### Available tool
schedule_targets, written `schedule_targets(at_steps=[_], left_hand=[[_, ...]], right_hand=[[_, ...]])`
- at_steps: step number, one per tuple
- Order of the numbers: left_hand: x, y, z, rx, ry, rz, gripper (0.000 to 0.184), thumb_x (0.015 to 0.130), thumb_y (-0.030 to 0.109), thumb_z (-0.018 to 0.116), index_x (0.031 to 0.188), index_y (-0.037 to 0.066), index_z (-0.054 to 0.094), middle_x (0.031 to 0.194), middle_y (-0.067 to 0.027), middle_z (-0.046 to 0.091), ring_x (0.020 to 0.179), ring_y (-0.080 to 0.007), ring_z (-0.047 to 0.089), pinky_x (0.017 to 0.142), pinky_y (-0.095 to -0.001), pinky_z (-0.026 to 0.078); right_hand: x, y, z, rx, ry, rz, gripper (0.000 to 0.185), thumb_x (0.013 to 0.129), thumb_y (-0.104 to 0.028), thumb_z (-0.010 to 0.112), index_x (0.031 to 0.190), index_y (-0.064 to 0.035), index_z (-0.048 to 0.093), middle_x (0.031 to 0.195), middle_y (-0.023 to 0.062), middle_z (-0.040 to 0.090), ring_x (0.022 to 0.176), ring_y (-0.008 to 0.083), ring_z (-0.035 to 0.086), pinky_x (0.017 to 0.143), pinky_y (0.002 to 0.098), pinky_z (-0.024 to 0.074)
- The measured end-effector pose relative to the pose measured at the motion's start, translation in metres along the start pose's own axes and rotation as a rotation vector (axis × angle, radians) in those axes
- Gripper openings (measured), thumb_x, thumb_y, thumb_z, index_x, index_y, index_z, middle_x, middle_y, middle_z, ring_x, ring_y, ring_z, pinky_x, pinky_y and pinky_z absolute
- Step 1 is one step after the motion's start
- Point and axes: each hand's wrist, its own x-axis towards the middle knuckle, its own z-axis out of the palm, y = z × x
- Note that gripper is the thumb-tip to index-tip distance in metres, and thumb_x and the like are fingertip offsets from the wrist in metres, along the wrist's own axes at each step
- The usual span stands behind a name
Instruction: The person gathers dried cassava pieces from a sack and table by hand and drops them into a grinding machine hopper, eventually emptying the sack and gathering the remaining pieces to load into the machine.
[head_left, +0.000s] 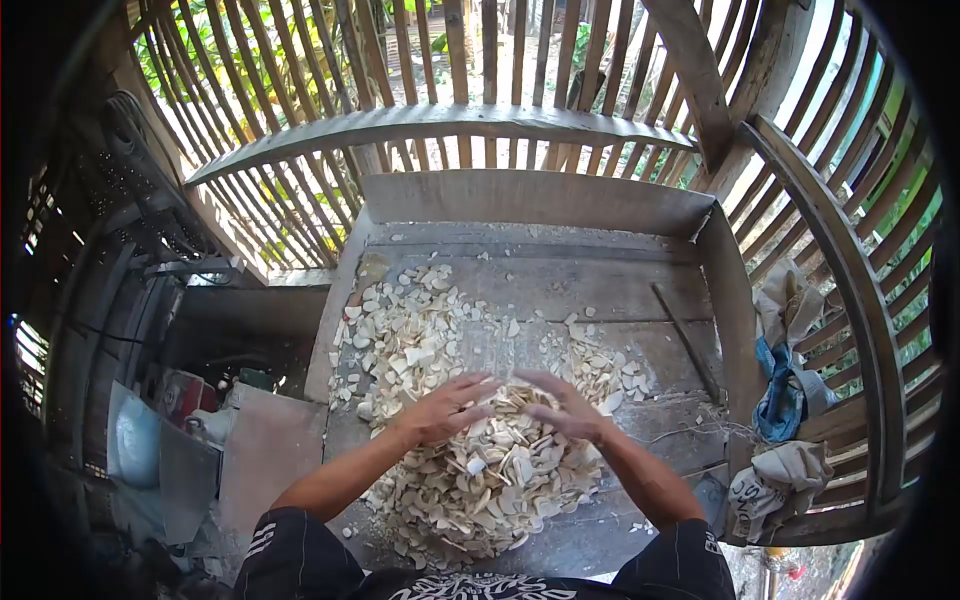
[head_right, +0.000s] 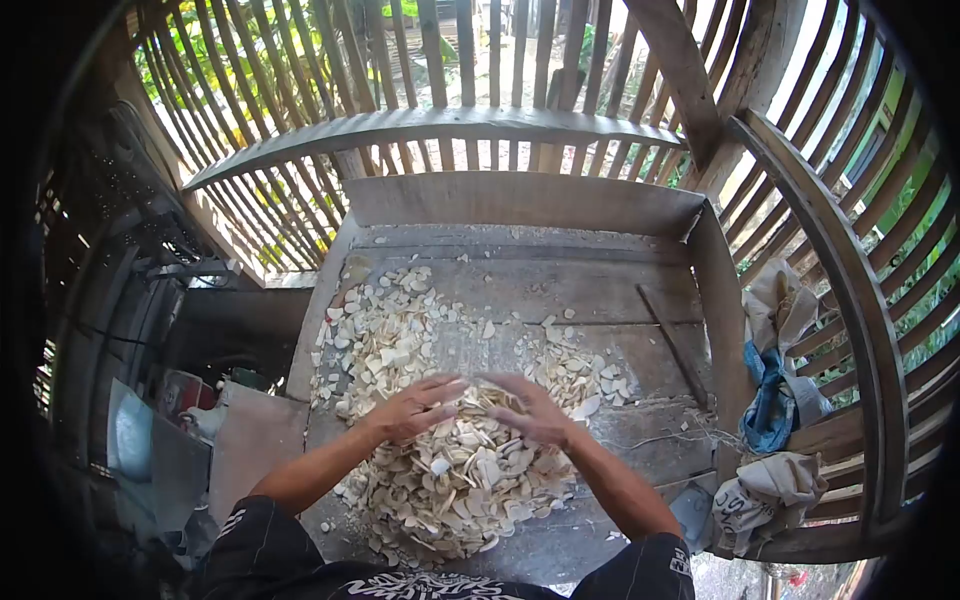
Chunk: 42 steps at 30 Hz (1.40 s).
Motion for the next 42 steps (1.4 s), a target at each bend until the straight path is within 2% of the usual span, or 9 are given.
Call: schedule_targets(at_steps=[3,6,9,12,18,21,30,37,42], left_hand=[[-0.058,0.005,-0.016,0.113,0.389,-0.158,0.078,0.097,0.057,0.058,0.153,0.004,0.044,0.158,-0.0236,0.039,0.150,-0.0396,0.030,0.122,-0.0467,0.025],[-0.117,-0.018,0.016,0.222,0.593,-0.334,0.083,0.091,0.062,0.063,0.154,0.012,0.045,0.159,-0.0282,0.034,0.149,-0.0438,0.030,0.122,-0.0492,0.024],[-0.123,-0.011,0.056,0.314,0.600,-0.346,0.087,0.086,0.066,0.067,0.153,0.016,0.046,0.157,-0.0337,0.031,0.147,-0.0486,0.030,0.122,-0.0516,0.024],[-0.110,0.008,0.057,0.120,0.570,-0.316,0.099,0.078,0.073,0.071,0.154,0.016,0.045,0.157,-0.0383,0.028,0.146,-0.0522,0.028,0.121,-0.0538,0.027],[-0.098,0.017,0.063,-0.002,0.571,-0.294,0.110,0.067,0.074,0.079,0.154,0.019,0.043,0.151,-0.0375,0.038,0.143,-0.0549,0.033,0.120,-0.0544,0.030],[-0.096,0.017,0.061,-0.084,0.589,-0.281,0.108,0.068,0.072,0.080,0.154,0.017,0.043,0.151,-0.0347,0.040,0.144,-0.0518,0.034,0.120,-0.0529,0.031],[-0.065,0.036,0.070,-0.427,1.001,-0.176,0.062,0.089,0.039,0.076,0.136,0.002,0.061,0.135,-0.0200,0.059,0.126,-0.0333,0.056,0.107,-0.0412,0.045],[-0.059,0.075,0.070,-0.882,1.202,-0.230,0.051,0.087,0.023,0.080,0.128,-0.004,0.065,0.123,-0.0144,0.066,0.115,-0.0221,0.061,0.100,-0.0335,0.048],[-0.064,0.089,0.061,-0.984,1.247,-0.090,0.046,0.087,0.018,0.079,0.124,-0.005,0.065,0.114,-0.0103,0.068,0.101,-0.0162,0.065,0.089,-0.0291,0.052]], right_hand=[[-0.055,0.027,-0.052,-0.371,0.292,0.034,0.084,0.081,-0.052,0.078,0.150,-0.0123,0.049,0.151,0.0212,0.048,0.145,0.0342,0.039,0.120,0.0493,0.0276],[-0.112,0.066,-0.052,-0.552,0.353,0.129,0.100,0.071,-0.060,0.081,0.153,-0.0142,0.045,0.152,0.0233,0.045,0.144,0.0373,0.039,0.121,0.0490,0.0259],[-0.118,0.056,0.014,-0.569,0.319,0.083,0.116,0.060,-0.064,0.087,0.155,-0.0145,0.042,0.153,0.0242,0.042,0.142,0.0420,0.039,0.120,0.0512,0.0278],[-0.091,0.028,0.058,-0.257,0.323,0.111,0.126,0.050,-0.060,0.094,0.154,-0.0124,0.042,0.153,0.0238,0.042,0.139,0.0448,0.042,0.118,0.0520,0.0333],[-0.047,-0.019,0.091,-0.137,0.278,-0.041,0.119,0.052,-0.057,0.094,0.149,-0.0051,0.047,0.138,0.0239,0.055,0.131,0.0410,0.052,0.109,0.0486,0.0421],[-0.035,-0.028,0.102,-0.164,0.303,-0.055,0.118,0.053,-0.056,0.094,0.149,-0.0054,0.048,0.135,0.0229,0.057,0.129,0.0401,0.053,0.108,0.0477,0.0429],[-0.010,-0.049,0.138,0.162,0.395,-0.086,0.098,0.067,-0.043,0.091,0.148,-0.0064,0.049,0.137,0.0179,0.054,0.127,0.0334,0.055,0.108,0.0427,0.0442],[-0.005,-0.055,0.156,0.412,0.508,-0.169,0.080,0.075,-0.031,0.090,0.140,-0.0011,0.054,0.128,0.0117,0.058,0.119,0.0240,0.058,0.103,0.0362,0.0471],[-0.006,-0.075,0.157,0.436,0.553,-0.228,0.074,0.076,-0.023,0.090,0.137,0.0013,0.056,0.126,0.0091,0.059,0.118,0.0197,0.058,0.101,0.0333,0.0471]])
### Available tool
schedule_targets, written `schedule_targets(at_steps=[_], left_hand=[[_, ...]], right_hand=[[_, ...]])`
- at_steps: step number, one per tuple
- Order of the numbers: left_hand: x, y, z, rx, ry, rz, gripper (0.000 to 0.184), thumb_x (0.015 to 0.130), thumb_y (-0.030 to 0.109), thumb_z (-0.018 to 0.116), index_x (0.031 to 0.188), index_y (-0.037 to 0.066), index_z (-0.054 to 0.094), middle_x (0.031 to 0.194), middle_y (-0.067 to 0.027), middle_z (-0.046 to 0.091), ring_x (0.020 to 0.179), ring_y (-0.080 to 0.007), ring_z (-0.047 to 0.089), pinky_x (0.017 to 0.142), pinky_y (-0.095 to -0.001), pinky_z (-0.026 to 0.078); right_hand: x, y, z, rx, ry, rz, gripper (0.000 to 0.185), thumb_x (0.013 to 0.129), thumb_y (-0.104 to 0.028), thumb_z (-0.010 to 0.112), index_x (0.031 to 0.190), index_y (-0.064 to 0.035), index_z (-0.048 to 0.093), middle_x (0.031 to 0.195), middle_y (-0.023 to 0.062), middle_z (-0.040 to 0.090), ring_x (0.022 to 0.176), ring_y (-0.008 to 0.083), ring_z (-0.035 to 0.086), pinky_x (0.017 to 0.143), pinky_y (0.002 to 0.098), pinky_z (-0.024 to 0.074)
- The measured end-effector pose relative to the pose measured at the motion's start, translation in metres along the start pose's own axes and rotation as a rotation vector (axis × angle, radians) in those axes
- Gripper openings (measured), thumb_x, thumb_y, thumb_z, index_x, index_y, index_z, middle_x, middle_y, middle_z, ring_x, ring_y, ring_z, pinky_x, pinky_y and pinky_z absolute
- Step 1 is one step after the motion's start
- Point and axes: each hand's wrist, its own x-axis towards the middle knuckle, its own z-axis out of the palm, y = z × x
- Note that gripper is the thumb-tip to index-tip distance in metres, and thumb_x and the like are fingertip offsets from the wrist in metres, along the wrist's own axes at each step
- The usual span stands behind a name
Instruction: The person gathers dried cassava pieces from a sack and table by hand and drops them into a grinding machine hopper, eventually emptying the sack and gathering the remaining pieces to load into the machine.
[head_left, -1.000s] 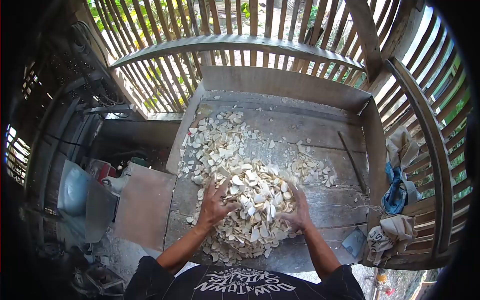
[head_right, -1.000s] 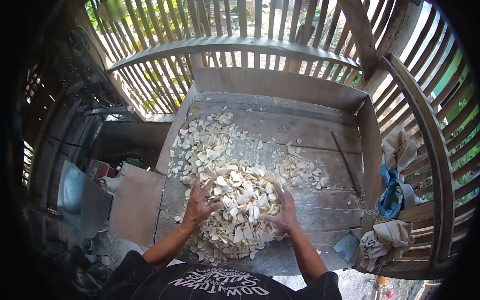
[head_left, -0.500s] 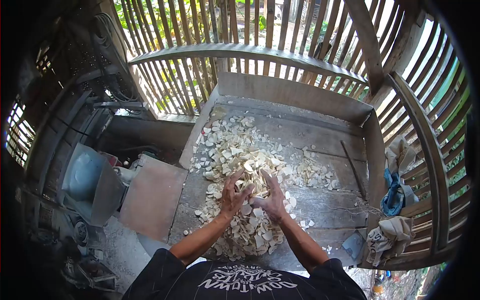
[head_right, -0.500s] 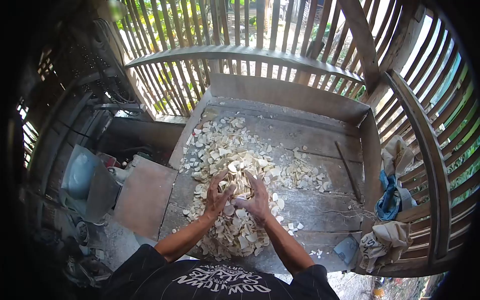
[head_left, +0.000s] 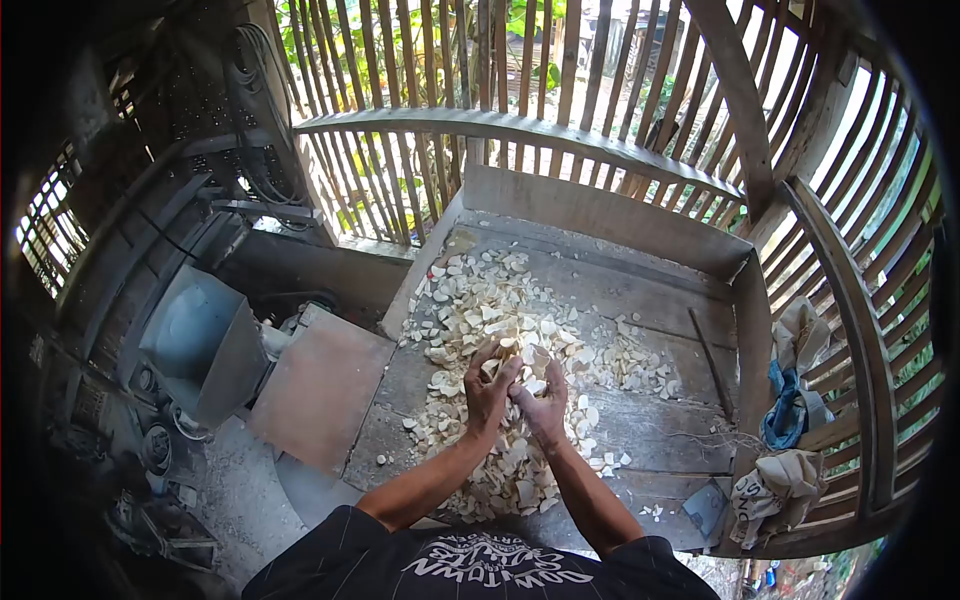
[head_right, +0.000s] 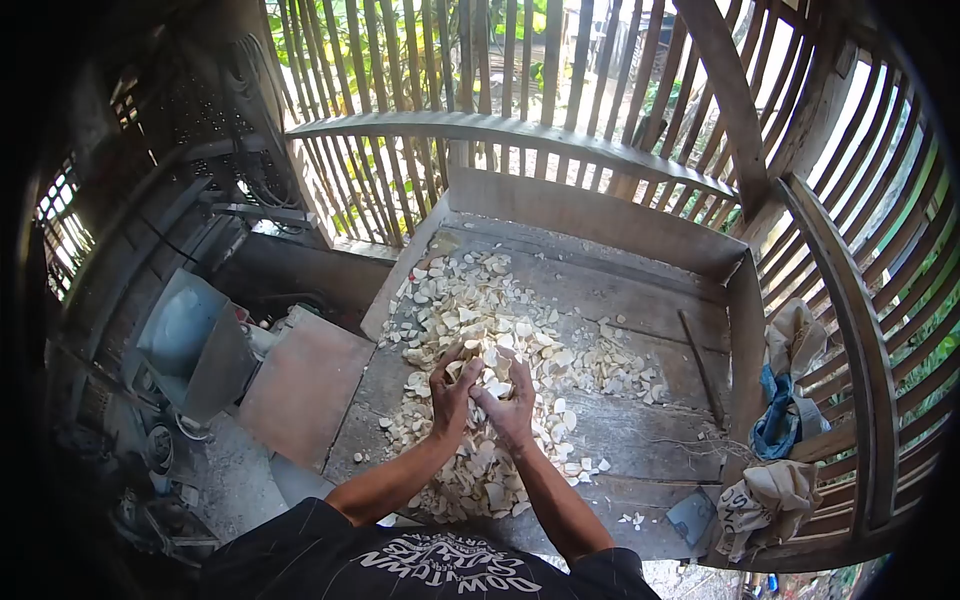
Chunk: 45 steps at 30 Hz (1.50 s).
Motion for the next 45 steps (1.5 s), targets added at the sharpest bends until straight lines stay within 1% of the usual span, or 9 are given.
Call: schedule_targets(at_steps=[14,16,17,19,25,31,36,43,45], left_hand=[[0.023,0.072,-0.025,-0.157,-0.091,0.149,0.041,0.087,0.018,0.078,0.120,-0.004,0.067,0.116,-0.0087,0.066,0.102,-0.0158,0.063,0.090,-0.0303,0.051],[0.035,0.094,-0.043,-0.126,-0.077,0.212,0.043,0.087,0.019,0.079,0.120,-0.004,0.067,0.117,-0.0097,0.066,0.105,-0.0178,0.063,0.093,-0.0315,0.050],[0.041,0.107,-0.054,-0.111,-0.060,0.263,0.043,0.087,0.019,0.079,0.121,-0.004,0.067,0.118,-0.0101,0.065,0.105,-0.0181,0.063,0.093,-0.0316,0.050],[0.052,0.143,-0.080,-0.075,-0.010,0.375,0.043,0.087,0.020,0.079,0.121,-0.003,0.067,0.119,-0.0109,0.065,0.106,-0.0188,0.063,0.095,-0.0320,0.049],[0.080,0.281,-0.193,-0.042,0.035,0.580,0.050,0.089,0.021,0.078,0.130,-0.002,0.061,0.116,-0.0087,0.067,0.103,-0.0146,0.063,0.091,-0.0290,0.051],[0.105,0.365,-0.320,-0.027,0.291,0.524,0.038,0.090,0.024,0.076,0.117,-0.003,0.070,0.100,-0.0070,0.072,0.086,-0.0137,0.067,0.075,-0.0271,0.053],[0.128,0.341,-0.421,0.102,0.466,0.343,0.044,0.088,0.032,0.077,0.115,-0.002,0.071,0.100,-0.0076,0.072,0.085,-0.0150,0.067,0.074,-0.0309,0.052],[0.129,0.332,-0.467,0.313,0.240,0.448,0.033,0.088,0.023,0.072,0.109,-0.002,0.073,0.097,-0.0063,0.074,0.082,-0.0145,0.068,0.070,-0.0316,0.053],[0.125,0.340,-0.473,0.504,0.252,0.337,0.033,0.083,0.022,0.074,0.106,-0.002,0.073,0.094,-0.0090,0.075,0.080,-0.0147,0.069,0.068,-0.0318,0.052]], right_hand=[[0.019,-0.066,0.061,0.093,-0.059,-0.140,0.072,0.076,-0.022,0.091,0.135,0.0027,0.058,0.126,0.0086,0.060,0.114,0.0183,0.060,0.098,0.0322,0.0485],[0.024,-0.079,0.090,0.100,-0.078,-0.199,0.078,0.077,-0.031,0.091,0.138,0.0026,0.055,0.123,0.0081,0.064,0.111,0.0166,0.061,0.096,0.0307,0.0484],[0.028,-0.086,0.107,0.110,-0.090,-0.230,0.081,0.077,-0.035,0.091,0.139,0.0026,0.053,0.122,0.0078,0.065,0.110,0.0157,0.061,0.095,0.0299,0.0484],[0.034,-0.104,0.148,0.217,-0.156,-0.201,0.070,0.077,-0.022,0.090,0.135,0.0023,0.059,0.126,0.0085,0.062,0.114,0.0182,0.061,0.098,0.0326,0.0483],[0.053,-0.153,0.319,0.341,-0.348,-0.340,0.068,0.075,-0.022,0.089,0.133,0.0020,0.062,0.124,0.0105,0.063,0.113,0.0199,0.061,0.100,0.0333,0.0475],[0.033,-0.171,0.492,0.453,-0.448,-0.329,0.062,0.078,-0.026,0.088,0.127,0.0034,0.065,0.116,0.0131,0.065,0.106,0.0212,0.064,0.095,0.0332,0.0493],[0.017,-0.147,0.532,0.150,-0.618,-0.186,0.074,0.072,-0.041,0.089,0.127,0.0018,0.065,0.118,0.0188,0.071,0.107,0.0271,0.070,0.096,0.0373,0.0516],[0.010,-0.157,0.519,-0.253,-0.697,-0.291,0.071,0.075,-0.053,0.083,0.125,-0.0045,0.066,0.118,0.0188,0.071,0.110,0.0360,0.069,0.094,0.0423,0.0529],[0.007,-0.162,0.516,-0.395,-0.651,-0.383,0.069,0.078,-0.056,0.080,0.126,-0.0077,0.066,0.116,0.0173,0.072,0.108,0.0375,0.068,0.092,0.0446,0.0532]])
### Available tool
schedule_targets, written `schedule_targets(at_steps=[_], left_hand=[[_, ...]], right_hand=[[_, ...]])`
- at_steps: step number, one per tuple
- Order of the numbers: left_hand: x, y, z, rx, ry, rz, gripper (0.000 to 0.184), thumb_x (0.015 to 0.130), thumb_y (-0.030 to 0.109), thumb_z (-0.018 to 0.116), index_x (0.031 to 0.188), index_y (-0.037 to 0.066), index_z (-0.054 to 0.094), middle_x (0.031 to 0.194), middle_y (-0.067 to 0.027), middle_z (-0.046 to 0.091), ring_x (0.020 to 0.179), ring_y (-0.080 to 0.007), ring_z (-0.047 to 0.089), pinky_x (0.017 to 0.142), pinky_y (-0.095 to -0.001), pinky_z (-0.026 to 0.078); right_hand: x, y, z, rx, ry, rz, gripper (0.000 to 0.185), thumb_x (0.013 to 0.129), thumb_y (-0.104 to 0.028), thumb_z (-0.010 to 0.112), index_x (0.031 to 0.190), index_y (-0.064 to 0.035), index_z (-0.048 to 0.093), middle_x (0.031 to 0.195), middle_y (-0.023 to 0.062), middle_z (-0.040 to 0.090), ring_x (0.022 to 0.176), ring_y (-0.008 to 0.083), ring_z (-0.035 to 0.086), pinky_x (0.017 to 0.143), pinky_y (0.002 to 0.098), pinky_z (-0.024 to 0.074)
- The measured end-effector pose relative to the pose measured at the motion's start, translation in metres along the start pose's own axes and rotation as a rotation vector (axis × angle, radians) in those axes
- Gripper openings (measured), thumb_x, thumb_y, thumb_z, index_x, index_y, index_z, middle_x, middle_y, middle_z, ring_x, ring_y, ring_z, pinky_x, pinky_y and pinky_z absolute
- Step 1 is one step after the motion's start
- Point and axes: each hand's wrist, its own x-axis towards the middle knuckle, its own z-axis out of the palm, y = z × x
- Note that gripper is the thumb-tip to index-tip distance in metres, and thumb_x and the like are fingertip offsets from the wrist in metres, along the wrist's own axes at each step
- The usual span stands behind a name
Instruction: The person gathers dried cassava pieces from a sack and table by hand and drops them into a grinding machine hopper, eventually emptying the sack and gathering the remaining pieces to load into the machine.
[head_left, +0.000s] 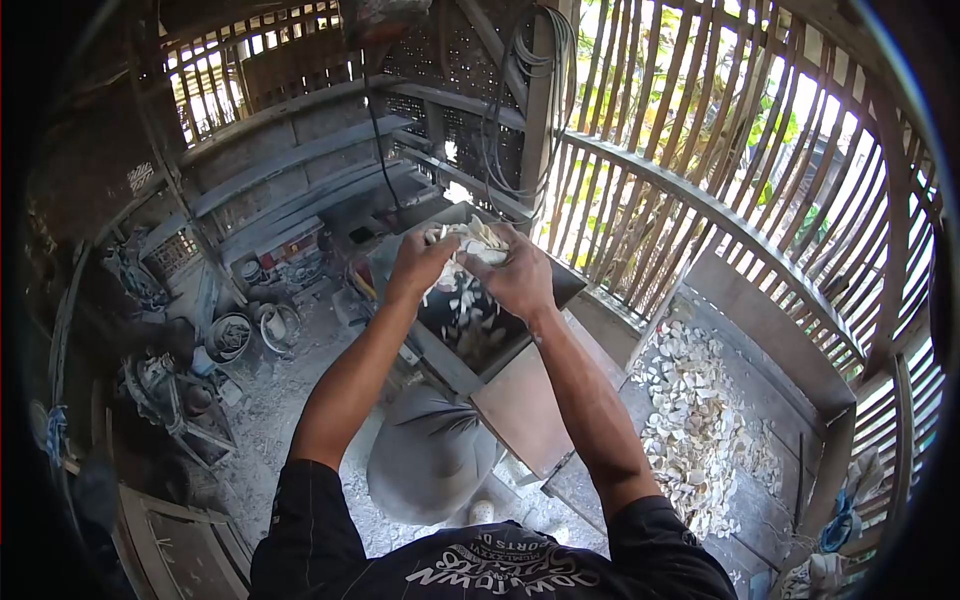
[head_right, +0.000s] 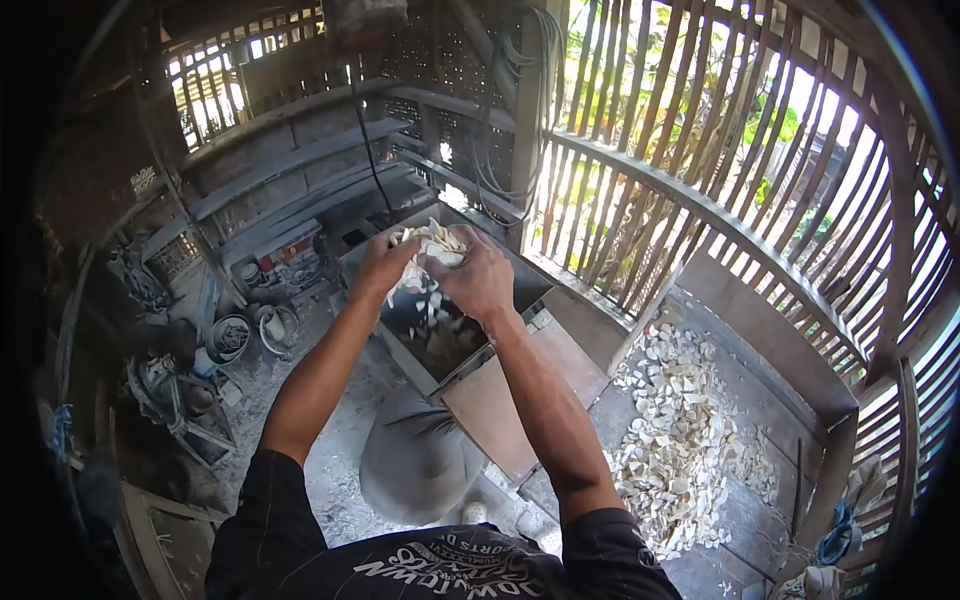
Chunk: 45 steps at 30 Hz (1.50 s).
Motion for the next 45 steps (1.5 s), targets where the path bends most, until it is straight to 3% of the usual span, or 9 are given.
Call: schedule_targets(at_steps=[7,10,13,14,17,26,31,38,45], left_hand=[[-0.007,0.002,-0.005,0.413,0.085,0.163,0.046,0.075,0.033,0.086,0.101,-0.002,0.071,0.089,-0.0164,0.075,0.081,-0.0214,0.072,0.072,-0.0363,0.054],[-0.014,0.009,-0.004,0.341,0.017,0.144,0.033,0.079,0.018,0.081,0.102,-0.002,0.070,0.086,-0.0073,0.073,0.076,-0.0108,0.066,0.068,-0.0292,0.052],[-0.011,-0.007,-0.012,0.302,-0.015,0.229,0.029,0.078,0.007,0.075,0.106,-0.001,0.070,0.095,-0.0078,0.072,0.085,-0.0130,0.067,0.074,-0.0305,0.053],[-0.011,-0.005,-0.014,0.339,-0.026,0.203,0.033,0.076,0.011,0.074,0.107,0.000,0.070,0.099,-0.0142,0.073,0.093,-0.0208,0.070,0.082,-0.0350,0.054],[-0.010,-0.010,-0.015,0.302,-0.056,0.204,0.033,0.076,0.001,0.067,0.109,0.000,0.070,0.102,-0.0130,0.072,0.096,-0.0221,0.070,0.087,-0.0349,0.054],[-0.013,-0.002,-0.015,0.477,0.004,0.144,0.016,0.083,0.002,0.068,0.098,-0.001,0.066,0.088,-0.0117,0.069,0.080,-0.0184,0.066,0.073,-0.0357,0.051],[-0.010,-0.011,-0.021,0.482,-0.007,0.129,0.025,0.078,0.006,0.078,0.097,0.000,0.065,0.087,-0.0087,0.067,0.077,-0.0165,0.062,0.069,-0.0345,0.051],[-0.012,-0.003,-0.016,0.510,-0.011,0.036,0.035,0.070,0.005,0.086,0.096,0.001,0.064,0.087,-0.0059,0.065,0.075,-0.0148,0.061,0.068,-0.0317,0.051],[-0.017,-0.005,-0.019,0.872,-0.162,0.176,0.035,0.084,0.019,0.074,0.114,0.001,0.072,0.106,-0.0157,0.069,0.089,-0.0252,0.068,0.081,-0.0375,0.053]], right_hand=[[0.000,0.000,0.004,-0.123,0.051,-0.031,0.054,0.087,-0.044,0.074,0.128,-0.0099,0.064,0.119,0.0186,0.066,0.108,0.0398,0.066,0.091,0.0465,0.0527],[-0.002,0.001,0.007,-0.031,0.039,-0.073,0.049,0.088,-0.034,0.075,0.129,-0.0108,0.061,0.117,0.0186,0.064,0.105,0.0411,0.066,0.089,0.0481,0.0529],[-0.006,0.004,0.011,-0.050,0.041,-0.088,0.049,0.086,-0.022,0.072,0.132,-0.0114,0.056,0.115,0.0235,0.061,0.101,0.0454,0.066,0.086,0.0514,0.0535],[-0.006,0.005,0.014,-0.046,0.030,-0.100,0.051,0.086,-0.020,0.072,0.133,-0.0116,0.056,0.116,0.0254,0.060,0.099,0.0468,0.065,0.085,0.0532,0.0535],[-0.010,0.009,0.019,-0.026,-0.012,-0.075,0.047,0.087,-0.021,0.070,0.130,-0.0137,0.054,0.115,0.0225,0.060,0.101,0.0466,0.064,0.086,0.0526,0.0529],[-0.015,0.011,0.022,-0.202,-0.033,-0.113,0.051,0.088,-0.045,0.069,0.123,-0.0094,0.062,0.100,0.0208,0.069,0.096,0.0430,0.067,0.081,0.0505,0.0536],[-0.011,0.014,0.031,-0.097,-0.050,-0.112,0.041,0.077,-0.011,0.072,0.116,-0.0073,0.062,0.112,0.0201,0.059,0.094,0.0425,0.068,0.083,0.0493,0.0552],[-0.010,0.023,0.037,-0.095,-0.075,-0.075,0.043,0.069,-0.007,0.072,0.112,-0.0061,0.065,0.117,0.0188,0.060,0.094,0.0412,0.068,0.083,0.0489,0.0557],[-0.010,0.014,0.016,0.249,0.221,-0.180,0.030,0.077,-0.009,0.070,0.106,-0.0025,0.068,0.108,0.0164,0.067,0.104,0.0370,0.068,0.089,0.0453,0.0539]])
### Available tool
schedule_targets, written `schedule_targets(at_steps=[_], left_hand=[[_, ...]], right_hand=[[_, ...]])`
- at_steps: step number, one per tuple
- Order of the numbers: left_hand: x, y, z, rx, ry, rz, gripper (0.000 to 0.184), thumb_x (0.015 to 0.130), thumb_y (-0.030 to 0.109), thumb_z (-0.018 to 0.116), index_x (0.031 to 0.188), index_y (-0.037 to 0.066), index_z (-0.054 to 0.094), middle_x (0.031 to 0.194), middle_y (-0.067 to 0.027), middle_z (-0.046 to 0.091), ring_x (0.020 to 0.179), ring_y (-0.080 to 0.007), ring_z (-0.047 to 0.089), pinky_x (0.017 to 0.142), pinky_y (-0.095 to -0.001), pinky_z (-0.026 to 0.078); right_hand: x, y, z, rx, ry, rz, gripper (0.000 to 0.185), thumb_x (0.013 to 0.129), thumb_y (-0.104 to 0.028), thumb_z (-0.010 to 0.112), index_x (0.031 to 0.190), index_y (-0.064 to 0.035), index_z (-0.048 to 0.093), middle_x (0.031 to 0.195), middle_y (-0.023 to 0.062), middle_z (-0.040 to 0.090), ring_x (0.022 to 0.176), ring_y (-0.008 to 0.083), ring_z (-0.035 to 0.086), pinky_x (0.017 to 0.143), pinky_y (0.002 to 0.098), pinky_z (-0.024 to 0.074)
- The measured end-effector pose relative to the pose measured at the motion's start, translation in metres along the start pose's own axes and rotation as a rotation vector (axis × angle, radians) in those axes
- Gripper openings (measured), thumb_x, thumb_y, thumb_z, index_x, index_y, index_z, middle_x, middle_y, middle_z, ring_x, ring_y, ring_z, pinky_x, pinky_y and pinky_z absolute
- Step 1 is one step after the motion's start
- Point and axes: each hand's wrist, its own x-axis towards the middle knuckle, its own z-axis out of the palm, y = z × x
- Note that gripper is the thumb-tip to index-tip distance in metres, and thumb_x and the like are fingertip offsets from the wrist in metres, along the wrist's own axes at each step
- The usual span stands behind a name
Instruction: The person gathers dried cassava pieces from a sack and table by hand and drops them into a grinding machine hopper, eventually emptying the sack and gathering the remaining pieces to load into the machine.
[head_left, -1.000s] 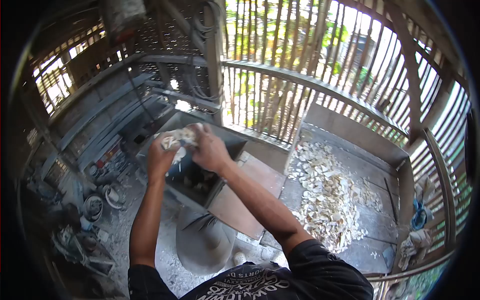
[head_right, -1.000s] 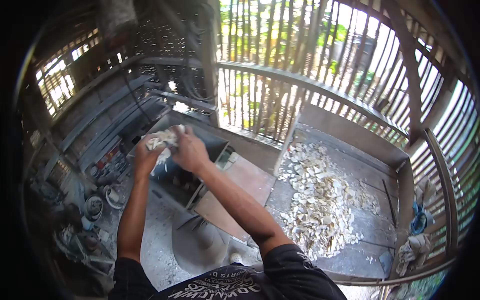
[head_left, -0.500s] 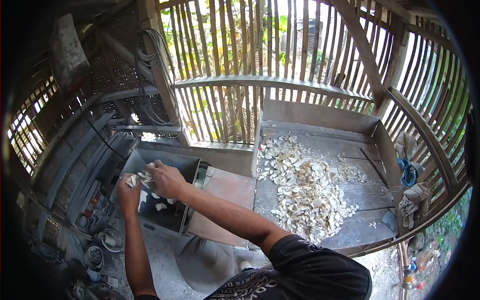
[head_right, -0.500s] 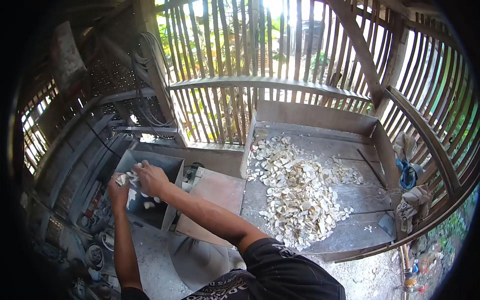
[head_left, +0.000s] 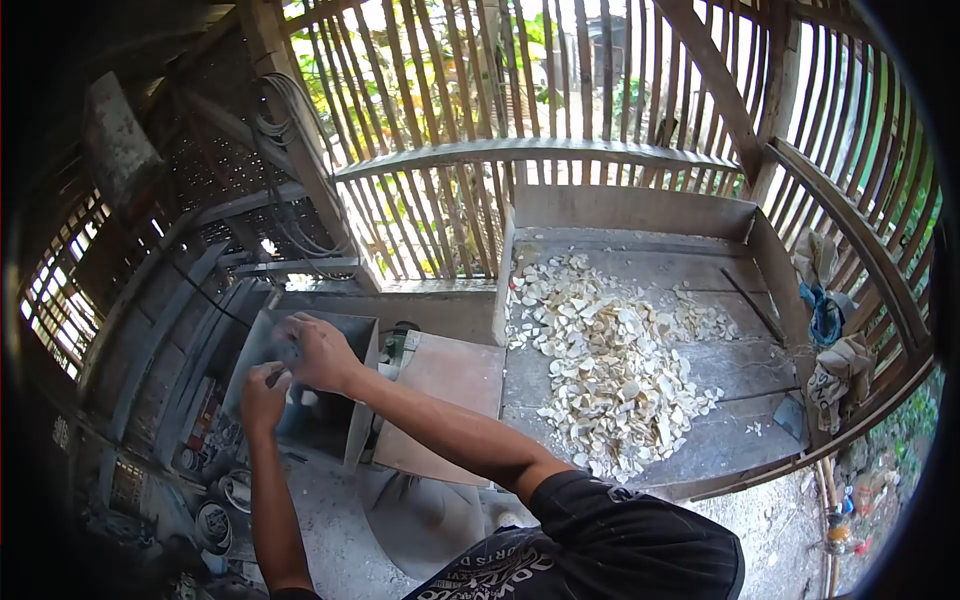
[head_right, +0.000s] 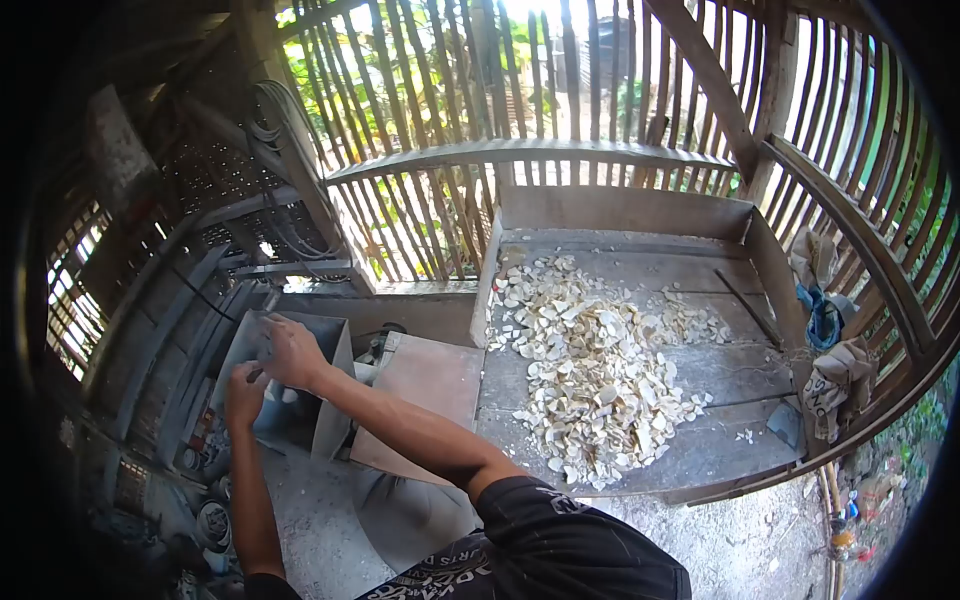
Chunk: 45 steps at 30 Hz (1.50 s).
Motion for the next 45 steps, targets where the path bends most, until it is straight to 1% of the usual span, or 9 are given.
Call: schedule_targets(at_steps=[5,12,14,16,18,24,27,35,45], left_hand=[[0.003,0.001,0.001,0.156,0.009,0.076,0.029,0.093,0.009,0.063,0.120,0.003,0.071,0.123,-0.0174,0.068,0.111,-0.0310,0.065,0.096,-0.0384,0.050],[-0.103,0.118,-0.009,-0.265,0.829,0.420,0.016,0.100,0.007,0.054,0.107,-0.003,0.065,0.125,-0.0212,0.066,0.119,-0.0377,0.061,0.102,-0.0490,0.049],[-0.147,0.166,0.039,-0.582,0.600,0.738,0.019,0.096,0.013,0.061,0.110,0.000,0.060,0.124,-0.0203,0.063,0.122,-0.0400,0.056,0.103,-0.0521,0.046],[-0.195,0.219,0.116,-0.799,0.115,0.508,0.046,0.086,0.018,0.077,0.125,0.003,0.057,0.132,-0.0191,0.059,0.129,-0.0406,0.050,0.109,-0.0544,0.041],[-0.225,0.224,0.183,-0.477,-0.424,0.509,0.112,0.065,0.049,0.092,0.152,0.001,0.038,0.156,-0.0284,0.036,0.149,-0.0449,0.028,0.120,-0.0571,0.024],[-0.253,0.231,0.281,-0.010,-0.708,0.641,0.151,0.055,0.086,0.071,0.162,0.000,0.008,0.166,-0.0328,0.004,0.155,-0.0482,0.001,0.124,-0.0608,0.004],[-0.251,0.255,0.309,-0.157,-0.671,0.675,0.150,0.057,0.088,0.067,0.162,0.000,0.007,0.166,-0.0330,0.005,0.154,-0.0498,0.004,0.124,-0.0611,0.005],[-0.236,0.320,0.356,-0.319,-0.433,0.593,0.137,0.062,0.087,0.066,0.162,0.005,0.020,0.162,-0.0317,0.020,0.149,-0.0525,0.018,0.123,-0.0604,0.018],[-0.212,0.365,0.379,-0.691,-0.232,0.413,0.062,0.091,0.053,0.066,0.136,0.011,0.064,0.138,-0.0175,0.058,0.130,-0.0369,0.050,0.115,-0.0501,0.033]], right_hand=[[-0.057,-0.041,-0.096,0.061,0.319,0.035,0.029,0.085,-0.012,0.073,0.112,-0.0023,0.069,0.115,0.0166,0.069,0.111,0.0337,0.066,0.096,0.0409,0.0512],[-0.300,-0.040,-0.246,-0.669,0.408,0.361,0.071,0.074,-0.034,0.090,0.131,-0.0040,0.059,0.127,0.0173,0.063,0.120,0.0349,0.059,0.103,0.0457,0.0445],[-0.365,-0.060,-0.274,-0.973,0.382,0.510,0.089,0.070,-0.041,0.092,0.141,-0.0052,0.050,0.138,0.0151,0.056,0.130,0.0347,0.050,0.110,0.0485,0.0374],[-0.423,-0.071,-0.286,-1.107,0.356,0.705,0.116,0.063,-0.058,0.090,0.151,-0.0038,0.036,0.148,0.0211,0.045,0.140,0.0422,0.039,0.115,0.0542,0.0304],[-0.452,-0.074,-0.289,-1.185,0.325,0.868,0.132,0.058,-0.069,0.087,0.156,-0.0027,0.027,0.155,0.0260,0.036,0.146,0.0461,0.029,0.119,0.0569,0.0227],[-0.451,-0.048,-0.302,-1.187,0.282,1.057,0.142,0.055,-0.077,0.083,0.159,-0.0032,0.020,0.163,0.0317,0.018,0.153,0.0496,0.013,0.124,0.0588,0.0091],[-0.476,0.005,-0.322,-1.455,0.209,1.041,0.140,0.057,-0.075,0.083,0.160,-0.0047,0.020,0.161,0.0337,0.019,0.152,0.0511,0.014,0.124,0.0583,0.0087],[-0.443,0.041,-0.397,-0.824,0.318,0.737,0.134,0.062,-0.064,0.087,0.161,-0.0078,0.017,0.157,0.0381,0.022,0.147,0.0547,0.022,0.121,0.0586,0.0218],[-0.392,0.082,-0.416,-0.565,0.267,0.526,0.128,0.054,-0.068,0.088,0.155,-0.0106,0.035,0.146,0.0239,0.049,0.136,0.0488,0.042,0.119,0.0581,0.0272]])
